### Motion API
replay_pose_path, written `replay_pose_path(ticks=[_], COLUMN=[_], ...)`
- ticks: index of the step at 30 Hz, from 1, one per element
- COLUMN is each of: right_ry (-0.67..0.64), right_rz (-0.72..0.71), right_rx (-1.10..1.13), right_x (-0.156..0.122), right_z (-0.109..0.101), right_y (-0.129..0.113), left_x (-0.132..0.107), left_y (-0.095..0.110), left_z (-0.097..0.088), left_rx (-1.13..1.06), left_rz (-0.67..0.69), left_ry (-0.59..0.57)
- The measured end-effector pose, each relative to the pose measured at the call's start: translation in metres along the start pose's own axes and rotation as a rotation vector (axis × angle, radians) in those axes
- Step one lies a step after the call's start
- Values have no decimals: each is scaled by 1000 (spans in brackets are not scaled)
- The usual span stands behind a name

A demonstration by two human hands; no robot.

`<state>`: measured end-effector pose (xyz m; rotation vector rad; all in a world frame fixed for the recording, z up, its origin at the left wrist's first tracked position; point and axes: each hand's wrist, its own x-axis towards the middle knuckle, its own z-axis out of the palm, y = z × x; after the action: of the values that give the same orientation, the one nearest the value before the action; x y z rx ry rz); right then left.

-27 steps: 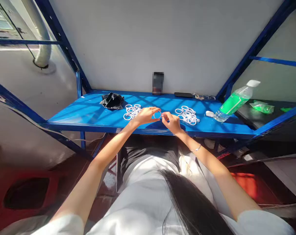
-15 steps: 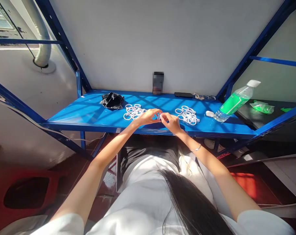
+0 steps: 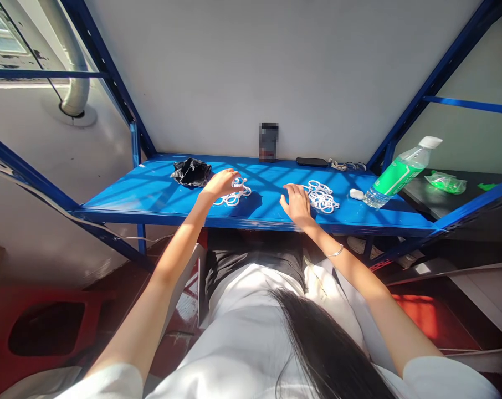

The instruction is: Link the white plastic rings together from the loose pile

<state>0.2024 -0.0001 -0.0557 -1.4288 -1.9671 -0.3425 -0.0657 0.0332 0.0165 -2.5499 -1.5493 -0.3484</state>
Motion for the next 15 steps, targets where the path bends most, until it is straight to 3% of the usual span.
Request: replay_pose_path(ticks=[3,6,10,15], right_ry=[-72,-137,-191,-201], right_rz=[108,140,118,7], right_rx=[-166,-254,-280,-182], right_x=[0,0,1,3], right_z=[4,7,6,0], right_y=[13,24,28,24], left_x=[-3,-5,-5,-4], left_y=[-6,-11,-15,-19], left_z=[-8,-10,-7,-3], left_rx=[70,97,50,18], left_rz=[-72,-144,-222,-188], left_ry=[-1,-106,-258,-249])
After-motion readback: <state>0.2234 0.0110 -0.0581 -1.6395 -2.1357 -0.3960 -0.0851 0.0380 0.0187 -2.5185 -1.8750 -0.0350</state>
